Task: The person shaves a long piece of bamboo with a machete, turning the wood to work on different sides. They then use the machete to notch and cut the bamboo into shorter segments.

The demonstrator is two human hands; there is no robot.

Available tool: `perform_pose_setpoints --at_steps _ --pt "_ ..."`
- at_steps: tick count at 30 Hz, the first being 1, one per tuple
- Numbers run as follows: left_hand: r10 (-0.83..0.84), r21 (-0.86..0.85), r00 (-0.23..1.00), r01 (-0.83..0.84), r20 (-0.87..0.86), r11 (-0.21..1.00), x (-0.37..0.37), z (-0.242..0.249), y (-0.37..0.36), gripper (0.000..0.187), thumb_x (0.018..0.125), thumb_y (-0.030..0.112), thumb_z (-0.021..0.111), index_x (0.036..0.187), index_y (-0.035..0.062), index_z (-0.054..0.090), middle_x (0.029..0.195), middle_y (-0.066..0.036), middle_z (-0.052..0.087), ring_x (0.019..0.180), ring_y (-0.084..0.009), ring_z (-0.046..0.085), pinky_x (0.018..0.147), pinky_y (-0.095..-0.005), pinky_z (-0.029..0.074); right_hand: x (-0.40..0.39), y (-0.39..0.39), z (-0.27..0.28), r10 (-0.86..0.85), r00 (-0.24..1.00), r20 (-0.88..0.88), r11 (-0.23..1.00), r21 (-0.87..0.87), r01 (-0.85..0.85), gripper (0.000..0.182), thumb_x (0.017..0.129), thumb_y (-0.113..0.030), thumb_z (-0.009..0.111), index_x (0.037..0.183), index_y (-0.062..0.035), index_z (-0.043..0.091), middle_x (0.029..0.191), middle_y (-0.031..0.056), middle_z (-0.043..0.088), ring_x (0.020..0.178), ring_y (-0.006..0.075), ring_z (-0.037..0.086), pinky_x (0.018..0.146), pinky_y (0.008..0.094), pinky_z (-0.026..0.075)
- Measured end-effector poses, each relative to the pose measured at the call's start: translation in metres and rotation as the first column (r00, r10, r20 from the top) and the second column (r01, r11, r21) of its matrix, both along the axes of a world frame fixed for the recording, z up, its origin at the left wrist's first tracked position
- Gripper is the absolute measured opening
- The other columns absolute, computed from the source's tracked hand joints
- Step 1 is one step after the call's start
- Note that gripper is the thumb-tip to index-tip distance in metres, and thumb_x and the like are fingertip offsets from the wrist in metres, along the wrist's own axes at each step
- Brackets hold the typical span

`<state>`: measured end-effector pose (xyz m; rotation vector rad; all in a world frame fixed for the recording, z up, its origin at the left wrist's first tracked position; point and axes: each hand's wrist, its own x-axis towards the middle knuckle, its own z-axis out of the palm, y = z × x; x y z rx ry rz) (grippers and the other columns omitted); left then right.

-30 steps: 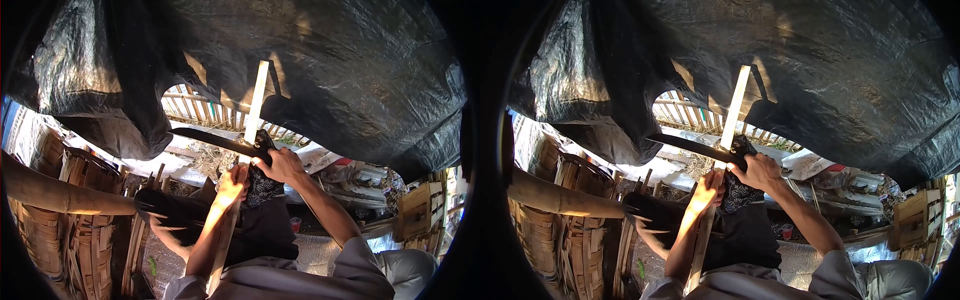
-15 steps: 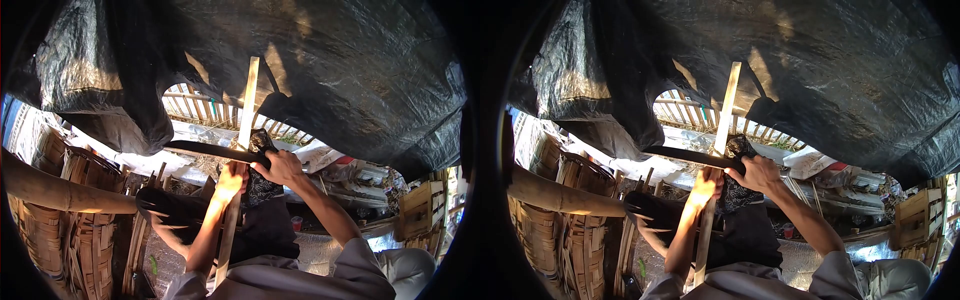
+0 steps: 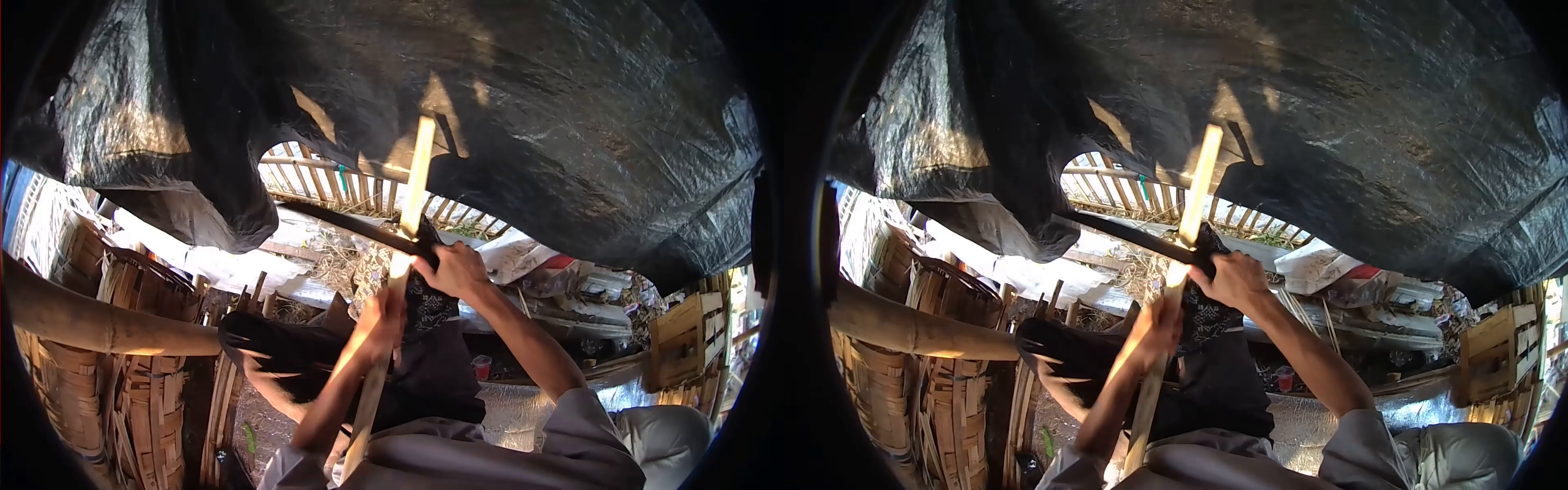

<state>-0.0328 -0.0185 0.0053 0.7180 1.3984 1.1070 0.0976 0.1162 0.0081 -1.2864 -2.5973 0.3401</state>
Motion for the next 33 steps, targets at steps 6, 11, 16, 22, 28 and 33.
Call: perform_pose_setpoints --at_steps 6,11,16,22,28,33 --pt "0.047 -0.062 0.968 -0.033 0.248 0.998 0.001 -0.004 -0.003 0.021 0.096 0.027 0.044 0.084 0.0098 0.042 0.057 0.004 0.033 0.041 -0.0044 0.031 0.035 -0.0202 0.028 -0.005 -0.008 0.010 -0.028 0.999 0.025 0.999 -0.038 0.029 0.058 0.079 -0.058 0.053 0.087 -0.0013 0.065 0.070 0.0255 0.061 0.069 0.0406 0.062 0.064 0.0458 0.051" --pt "0.058 0.047 0.983 -0.068 0.176 0.997 -0.017 -0.006 0.025 0.022 0.095 0.025 0.044 0.082 0.0074 0.045 0.056 0.002 0.040 0.041 -0.0067 0.037 0.035 -0.0226 0.031 -0.002 -0.013 0.021 0.036 0.995 0.094 0.999 0.019 -0.038 0.053 0.084 -0.052 0.051 0.087 -0.0009 0.065 0.068 0.0272 0.060 0.068 0.0414 0.061 0.065 0.0462 0.050" --pt "-0.159 0.023 0.987 0.158 0.030 0.987 -0.002 0.003 -0.062 0.021 0.095 0.021 0.045 0.082 0.0054 0.046 0.056 0.000 0.045 0.041 -0.0094 0.044 0.037 -0.0245 0.036 0.001 0.001 0.001 -0.072 0.997 -0.033 0.997 -0.022 0.072 0.052 0.085 -0.051 0.049 0.086 -0.0018 0.065 0.068 0.0243 0.061 0.069 0.0409 0.061 0.065 0.0464 0.051" --pt "-0.060 -0.003 0.988 0.061 0.142 0.998 -0.019 -0.005 -0.034 0.021 0.096 0.025 0.045 0.082 0.0083 0.045 0.057 0.003 0.040 0.042 -0.0058 0.039 0.036 -0.0219 0.034 -0.003 -0.005 0.010 0.027 0.998 0.048 0.998 -0.053 -0.025 0.055 0.082 -0.055 0.051 0.084 -0.0013 0.065 0.068 0.0253 0.061 0.072 0.0402 0.062 0.066 0.0465 0.050" --pt "0.013 -0.037 0.999 -0.012 0.039 0.999 -0.014 0.001 -0.008 0.021 0.095 0.025 0.046 0.082 0.0082 0.045 0.056 0.001 0.040 0.041 -0.0079 0.038 0.036 -0.0240 0.032 -0.001 -0.008 0.011 -0.023 0.999 0.045 0.999 -0.030 0.025 0.061 0.081 -0.060 0.050 0.083 -0.0006 0.065 0.069 0.0236 0.061 0.070 0.0398 0.062 0.067 0.0456 0.051" --pt "-0.082 0.012 0.988 0.084 -0.129 0.996 -0.020 0.000 -0.115 0.016 0.093 0.012 0.046 0.078 0.0052 0.045 0.052 0.002 0.045 0.042 -0.0056 0.044 0.037 -0.0237 0.035 0.003 -0.019 0.018 0.050 0.989 0.136 0.999 -0.005 -0.050 0.066 0.078 -0.065 0.050 0.089 -0.0028 0.067 0.066 0.0229 0.062 0.066 0.0373 0.063 0.061 0.0435 0.051"
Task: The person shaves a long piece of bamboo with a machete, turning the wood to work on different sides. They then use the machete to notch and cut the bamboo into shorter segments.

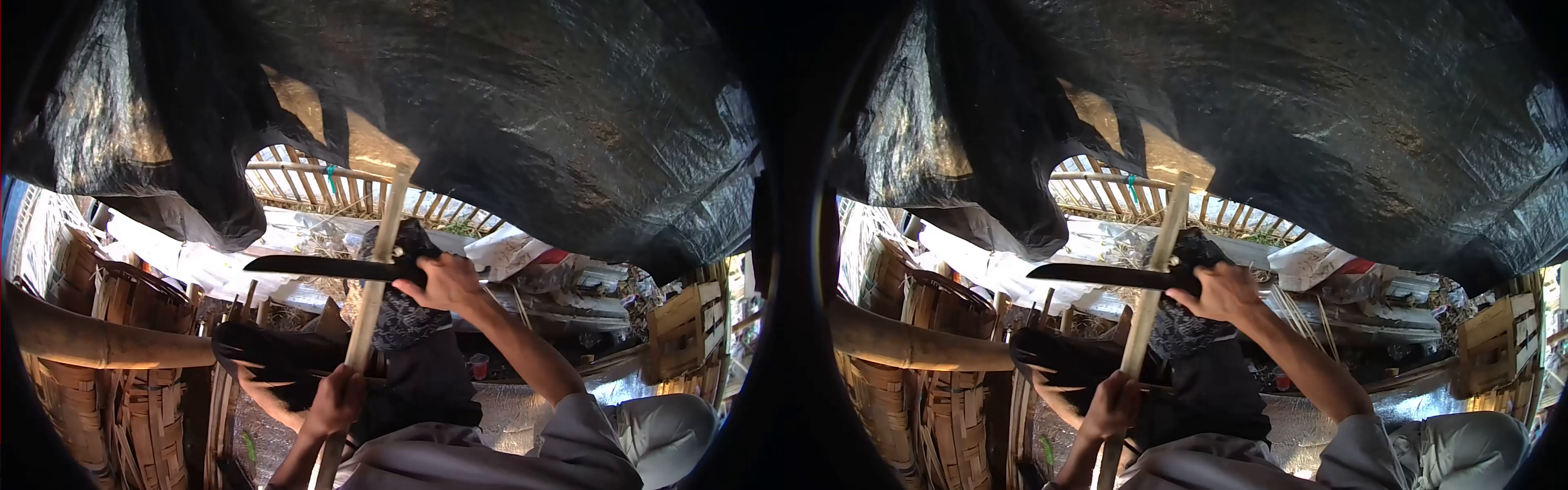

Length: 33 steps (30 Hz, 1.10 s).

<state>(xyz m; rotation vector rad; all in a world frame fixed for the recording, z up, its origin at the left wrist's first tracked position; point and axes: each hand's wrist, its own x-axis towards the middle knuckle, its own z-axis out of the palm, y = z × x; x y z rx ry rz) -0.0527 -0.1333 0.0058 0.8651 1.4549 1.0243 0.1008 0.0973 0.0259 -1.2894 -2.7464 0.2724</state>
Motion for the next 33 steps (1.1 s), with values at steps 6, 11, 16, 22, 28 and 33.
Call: perform_pose_setpoints --at_steps 6,11,16,22,28,33 --pt "0.185 -0.071 0.912 -0.171 0.366 0.983 -0.004 -0.024 0.034 0.019 0.096 0.016 0.041 0.080 0.0065 0.043 0.055 0.001 0.041 0.040 -0.0079 0.041 0.035 -0.0237 0.034 -0.015 0.002 -0.004 0.004 0.999 -0.049 0.999 -0.042 -0.006 0.066 0.079 -0.066 0.046 0.085 -0.0033 0.067 0.060 0.0213 0.060 0.064 0.0358 0.064 0.058 0.0443 0.051" --pt "0.143 -0.028 0.944 -0.141 0.298 0.990 -0.003 -0.013 0.089 0.023 0.096 0.021 0.042 0.079 0.0049 0.044 0.053 -0.002 0.043 0.041 -0.0096 0.042 0.035 -0.0249 0.033 -0.011 0.003 0.005 0.103 0.993 0.048 0.994 -0.026 -0.102 0.069 0.078 -0.067 0.046 0.084 -0.0021 0.066 0.058 0.0206 0.060 0.057 0.0362 0.062 0.054 0.0441 0.051" --pt "-0.060 0.215 0.993 0.081 -0.102 0.973 -0.003 -0.014 0.006 0.016 0.091 0.012 0.050 0.077 0.0035 0.046 0.053 -0.002 0.047 0.041 -0.0104 0.047 0.037 -0.0260 0.035 -0.002 0.006 -0.013 0.004 0.994 -0.113 1.000 0.015 -0.002 0.067 0.078 -0.066 0.048 0.084 -0.0020 0.066 0.054 0.0196 0.059 0.054 0.0359 0.062 0.054 0.0449 0.051" --pt "0.052 -0.006 0.972 -0.052 0.227 0.999 0.002 -0.006 0.025 0.016 0.092 0.009 0.047 0.078 0.0048 0.043 0.054 0.001 0.044 0.039 -0.0052 0.043 0.035 -0.0221 0.033 -0.014 0.005 -0.016 0.063 0.984 -0.166 0.998 0.036 -0.058 0.062 0.077 -0.064 0.051 0.080 -0.0047 0.067 0.054 0.0178 0.058 0.053 0.0339 0.062 0.050 0.0417 0.050" --pt "0.195 -0.041 0.896 -0.195 0.399 0.980 0.002 -0.005 0.087 0.016 0.091 0.008 0.049 0.077 0.0057 0.042 0.055 0.001 0.044 0.043 -0.0054 0.043 0.037 -0.0230 0.034 -0.010 0.003 -0.003 0.114 0.992 -0.048 0.991 0.081 -0.110 0.062 0.078 -0.064 0.050 0.081 -0.0044 0.067 0.054 0.0181 0.059 0.052 0.0324 0.062 0.048 0.0403 0.050" --pt "-0.056 0.235 0.991 0.083 -0.119 0.968 -0.002 -0.011 -0.008 0.015 0.087 0.006 0.052 0.076 0.0046 0.043 0.055 0.001 0.044 0.047 -0.0046 0.043 0.041 -0.0239 0.034 -0.005 -0.001 -0.004 0.055 0.997 -0.058 0.998 -0.028 -0.057 0.062 0.081 -0.061 0.049 0.075 -0.0018 0.066 0.049 0.0178 0.056 0.047 0.0317 0.060 0.045 0.0411 0.049"
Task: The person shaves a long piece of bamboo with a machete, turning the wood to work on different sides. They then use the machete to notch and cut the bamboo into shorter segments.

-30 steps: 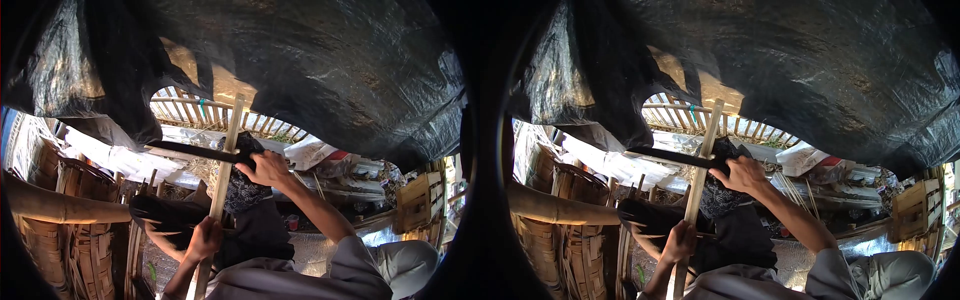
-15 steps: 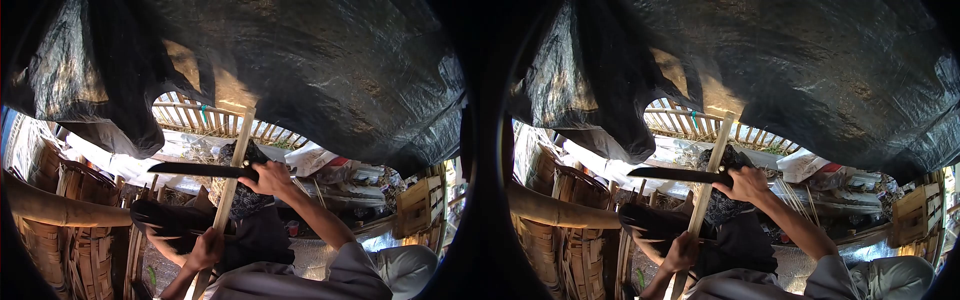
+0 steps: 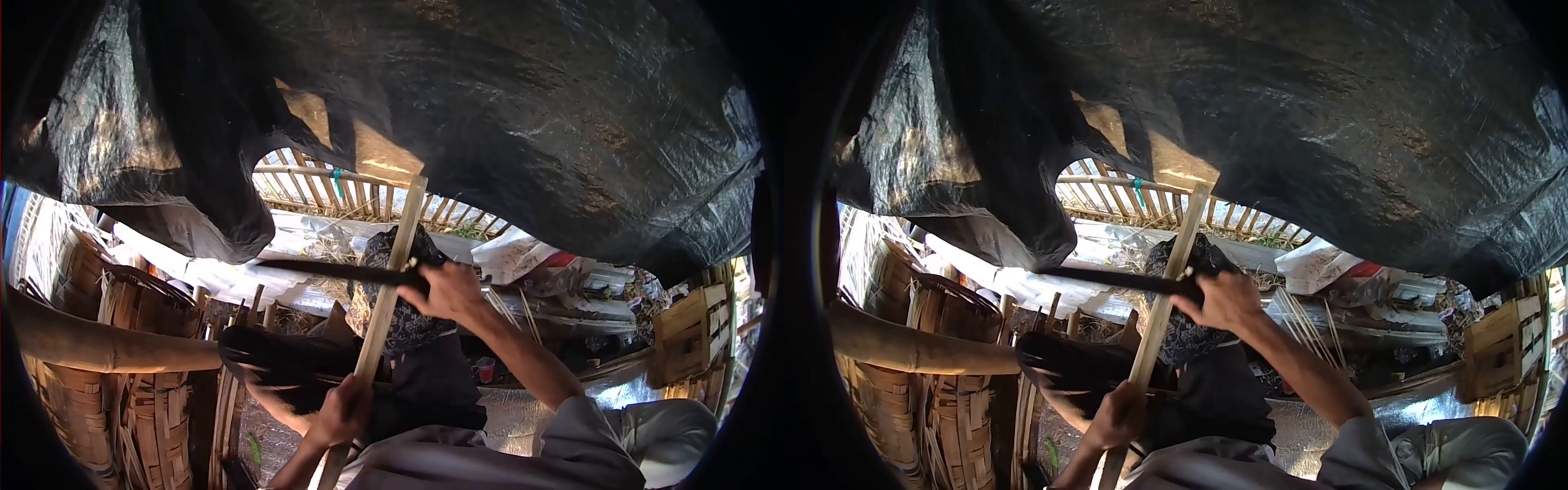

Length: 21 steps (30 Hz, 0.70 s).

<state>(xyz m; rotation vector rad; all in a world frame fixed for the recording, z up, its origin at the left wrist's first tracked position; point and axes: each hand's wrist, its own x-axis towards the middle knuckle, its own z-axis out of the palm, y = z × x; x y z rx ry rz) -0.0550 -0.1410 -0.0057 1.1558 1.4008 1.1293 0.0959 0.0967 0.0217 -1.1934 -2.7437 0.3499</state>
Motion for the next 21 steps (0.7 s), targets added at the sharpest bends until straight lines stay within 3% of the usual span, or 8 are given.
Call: perform_pose_setpoints --at_steps 1,4,6,10,12,15,19,21 --pt "-0.015 0.033 0.996 0.018 -0.093 0.999 -0.004 0.001 -0.003 0.014 0.086 0.006 0.053 0.076 0.0041 0.044 0.055 0.001 0.044 0.048 -0.0043 0.043 0.042 -0.0241 0.033 -0.001 -0.008 0.007 0.031 0.999 -0.024 0.975 0.220 -0.025 0.060 0.081 -0.061 0.049 0.076 -0.0026 0.066 0.049 0.0178 0.056 0.046 0.0327 0.060 0.045 0.0423 0.049" --pt "0.046 -0.081 0.989 -0.034 0.138 0.996 -0.003 -0.019 0.007 0.013 0.089 0.006 0.051 0.077 0.0040 0.044 0.053 0.001 0.044 0.045 -0.0046 0.042 0.040 -0.0235 0.033 -0.007 0.002 -0.007 0.005 0.997 -0.076 0.999 0.048 -0.002 0.061 0.079 -0.062 0.050 0.081 -0.0038 0.067 0.050 0.0177 0.056 0.048 0.0331 0.060 0.046 0.0427 0.050" --pt "0.033 -0.096 0.991 -0.021 0.128 0.995 -0.001 0.010 0.036 0.017 0.092 0.011 0.049 0.079 0.0040 0.043 0.053 0.001 0.042 0.041 -0.0052 0.040 0.037 -0.0229 0.033 -0.008 0.001 -0.013 0.024 0.993 -0.114 0.998 0.052 -0.018 0.060 0.078 -0.062 0.050 0.081 -0.0047 0.067 0.051 0.0175 0.057 0.049 0.0323 0.061 0.046 0.0425 0.050" --pt "0.208 -0.285 0.861 -0.078 0.464 0.955 -0.006 0.000 0.086 0.024 0.096 0.022 0.046 0.079 0.0049 0.041 0.054 0.001 0.040 0.038 -0.0066 0.038 0.035 -0.0218 0.031 -0.008 -0.002 0.003 0.081 0.996 -0.023 0.994 0.078 -0.079 0.061 0.078 -0.063 0.051 0.083 -0.0041 0.067 0.053 0.0181 0.057 0.052 0.0326 0.062 0.048 0.0426 0.050" --pt "0.244 -0.278 0.852 -0.122 0.463 0.953 -0.002 0.001 0.087 0.018 0.093 0.016 0.048 0.080 0.0042 0.043 0.054 -0.001 0.043 0.040 -0.0091 0.044 0.036 -0.0246 0.034 -0.006 -0.002 0.005 0.076 0.997 0.009 0.995 0.067 -0.077 0.063 0.077 -0.064 0.052 0.084 -0.0039 0.068 0.054 0.0178 0.058 0.053 0.0329 0.062 0.049 0.0426 0.051" --pt "0.048 0.025 0.986 -0.044 -0.160 0.999 0.001 -0.001 0.044 0.007 0.084 0.004 0.052 0.084 0.0010 0.047 0.058 -0.014 0.051 0.049 -0.0186 0.058 0.045 -0.0332 0.043 0.001 -0.014 -0.001 0.095 0.995 0.031 0.991 0.087 -0.097 0.063 0.075 -0.066 0.053 0.083 -0.0048 0.067 0.052 0.0168 0.058 0.052 0.0322 0.062 0.048 0.0424 0.051" --pt "0.075 -0.038 0.992 -0.079 -0.100 0.996 -0.004 -0.006 0.032 0.007 0.086 0.005 0.053 0.084 0.0036 0.047 0.055 -0.011 0.048 0.046 -0.0178 0.056 0.044 -0.0322 0.042 -0.004 -0.014 -0.010 0.118 0.993 -0.027 0.983 0.142 -0.113 0.063 0.074 -0.066 0.054 0.083 -0.0055 0.065 0.049 0.0151 0.056 0.048 0.0308 0.061 0.046 0.0415 0.049" --pt "0.339 -0.415 0.813 -0.134 0.473 0.900 0.006 0.005 0.051 0.011 0.090 0.008 0.052 0.083 0.0075 0.044 0.053 -0.002 0.044 0.042 -0.0122 0.048 0.039 -0.0274 0.039 -0.010 -0.010 -0.014 0.071 0.994 -0.080 0.988 0.142 -0.059 0.061 0.075 -0.064 0.054 0.081 -0.0047 0.063 0.048 0.0140 0.055 0.046 0.0304 0.060 0.044 0.0404 0.048"
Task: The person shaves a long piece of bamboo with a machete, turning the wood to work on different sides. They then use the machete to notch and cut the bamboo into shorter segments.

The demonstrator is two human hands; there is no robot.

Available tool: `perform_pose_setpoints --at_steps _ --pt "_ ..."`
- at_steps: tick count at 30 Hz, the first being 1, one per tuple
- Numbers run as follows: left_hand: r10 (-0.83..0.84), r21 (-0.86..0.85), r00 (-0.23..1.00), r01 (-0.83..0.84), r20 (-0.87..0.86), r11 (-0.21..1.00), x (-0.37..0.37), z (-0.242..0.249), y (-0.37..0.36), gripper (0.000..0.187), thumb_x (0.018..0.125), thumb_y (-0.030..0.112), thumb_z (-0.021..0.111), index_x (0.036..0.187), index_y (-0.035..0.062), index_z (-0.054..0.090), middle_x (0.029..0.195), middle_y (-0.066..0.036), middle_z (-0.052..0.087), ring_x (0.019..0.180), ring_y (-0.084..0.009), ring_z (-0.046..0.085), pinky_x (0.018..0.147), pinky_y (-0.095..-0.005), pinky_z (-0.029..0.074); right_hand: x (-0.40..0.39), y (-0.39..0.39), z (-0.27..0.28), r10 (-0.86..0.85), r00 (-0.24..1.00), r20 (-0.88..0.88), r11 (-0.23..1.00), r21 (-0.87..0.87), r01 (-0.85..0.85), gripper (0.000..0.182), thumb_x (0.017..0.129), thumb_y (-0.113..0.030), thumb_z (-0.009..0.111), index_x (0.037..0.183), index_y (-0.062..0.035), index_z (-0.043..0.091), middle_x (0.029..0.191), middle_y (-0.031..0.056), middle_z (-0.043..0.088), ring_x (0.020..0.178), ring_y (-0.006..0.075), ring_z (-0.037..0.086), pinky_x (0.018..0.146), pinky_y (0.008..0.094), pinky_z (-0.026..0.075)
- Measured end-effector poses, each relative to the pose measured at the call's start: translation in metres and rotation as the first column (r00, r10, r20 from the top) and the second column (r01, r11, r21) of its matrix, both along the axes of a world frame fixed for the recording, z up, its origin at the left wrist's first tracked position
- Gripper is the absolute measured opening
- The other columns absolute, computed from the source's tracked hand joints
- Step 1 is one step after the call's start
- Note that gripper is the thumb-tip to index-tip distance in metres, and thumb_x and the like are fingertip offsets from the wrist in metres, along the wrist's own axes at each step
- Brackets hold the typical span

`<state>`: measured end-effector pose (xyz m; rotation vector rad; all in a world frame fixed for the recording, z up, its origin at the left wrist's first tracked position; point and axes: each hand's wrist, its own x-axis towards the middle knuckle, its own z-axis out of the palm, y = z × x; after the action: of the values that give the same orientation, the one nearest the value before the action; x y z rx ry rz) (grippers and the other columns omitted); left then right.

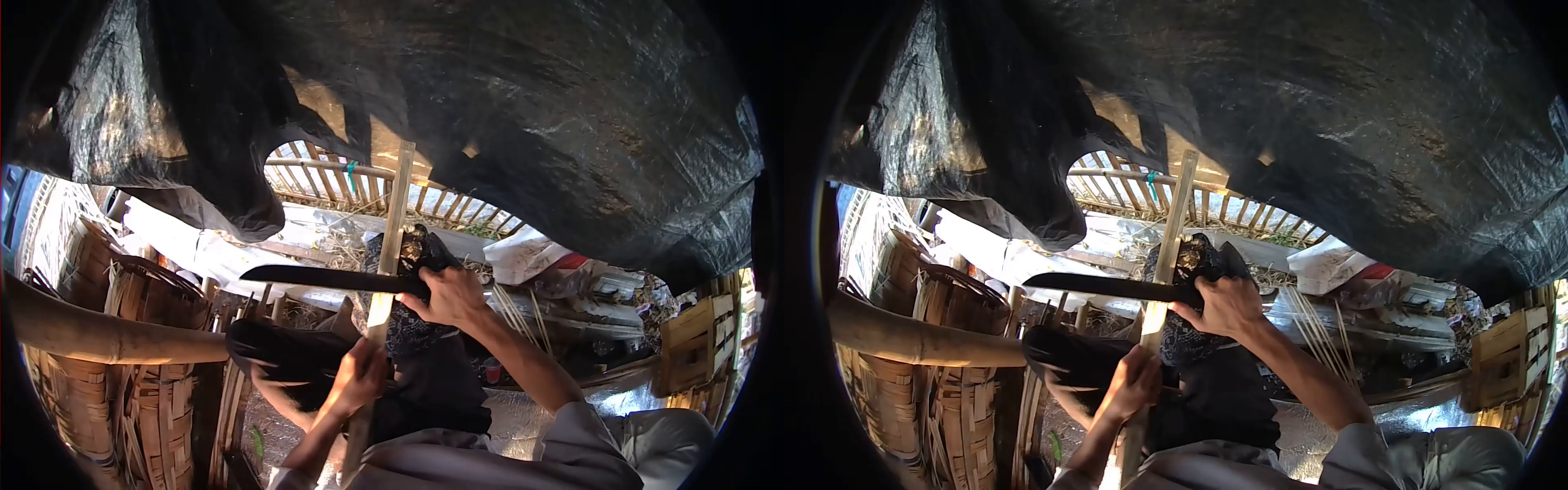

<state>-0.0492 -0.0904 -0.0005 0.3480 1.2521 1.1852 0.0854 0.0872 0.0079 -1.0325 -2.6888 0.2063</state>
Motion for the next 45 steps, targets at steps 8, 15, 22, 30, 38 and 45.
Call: perform_pose_setpoints --at_steps 8,15,22,30,38,45 --pt "-0.046 0.136 0.998 0.041 0.033 0.990 -0.005 -0.006 0.055 0.017 0.095 0.018 0.047 0.082 0.0081 0.042 0.057 0.003 0.037 0.043 -0.0053 0.036 0.036 -0.0215 0.030 0.011 0.005 0.010 0.080 0.989 0.123 0.997 -0.020 -0.078 0.064 0.073 -0.066 0.055 0.077 -0.0033 0.061 0.049 0.0141 0.055 0.046 0.0302 0.059 0.044 0.0395 0.048" --pt "-0.281 0.172 0.917 0.337 -0.285 0.926 0.003 0.019 -0.042 0.009 0.093 0.011 0.048 0.087 0.0047 0.047 0.059 0.002 0.046 0.046 -0.0065 0.046 0.040 -0.0225 0.036 0.006 0.060 0.005 -0.336 0.942 -0.007 0.927 -0.177 0.329 0.060 0.087 -0.056 0.042 0.069 -0.0040 0.065 0.053 0.0159 0.058 0.047 0.0318 0.060 0.046 0.0433 0.048" --pt "-0.151 0.124 0.980 0.167 -0.130 0.978 -0.010 0.002 -0.019 0.013 0.094 0.013 0.047 0.084 0.0059 0.043 0.057 0.002 0.043 0.042 -0.0062 0.042 0.036 -0.0217 0.034 0.017 0.039 -0.006 -0.069 0.995 -0.068 0.994 0.079 0.075 0.062 0.081 -0.063 0.048 0.091 -0.0049 0.065 0.060 0.0180 0.061 0.058 0.0361 0.063 0.053 0.0438 0.052" --pt "-0.038 0.006 0.987 0.038 0.156 0.999 -0.011 0.001 -0.005 0.023 0.096 0.025 0.044 0.080 0.0107 0.037 0.055 0.003 0.032 0.040 -0.0048 0.028 0.034 -0.0210 0.026 0.027 0.006 0.027 0.056 0.981 0.186 0.998 -0.031 -0.051 0.055 0.075 -0.061 0.058 0.086 -0.0068 0.063 0.055 0.0123 0.059 0.051 0.0289 0.062 0.047 0.0396 0.048" --pt "-0.182 0.089 0.952 0.165 0.248 0.982 0.008 -0.001 -0.012 0.024 0.097 0.028 0.041 0.082 0.0098 0.037 0.052 0.004 0.033 0.037 -0.0051 0.030 0.033 -0.0216 0.026 0.034 -0.015 0.042 0.158 0.948 0.276 0.987 -0.023 -0.158 0.059 0.071 -0.069 0.056 0.074 -0.0097 0.060 0.050 0.0073 0.055 0.047 0.0267 0.061 0.045 0.0387 0.047" --pt "-0.136 0.116 0.979 0.119 0.152 0.986 0.025 -0.020 -0.011 0.023 0.097 0.024 0.044 0.081 0.0073 0.042 0.054 0.004 0.040 0.040 -0.0031 0.038 0.035 -0.0191 0.030 0.042 0.003 0.035 0.006 0.935 0.354 0.994 0.103 -0.046 0.063 0.071 -0.074 0.050 0.074 -0.0119 0.063 0.046 0.0084 0.054 0.043 0.0244 0.059 0.040 0.0342 0.045"
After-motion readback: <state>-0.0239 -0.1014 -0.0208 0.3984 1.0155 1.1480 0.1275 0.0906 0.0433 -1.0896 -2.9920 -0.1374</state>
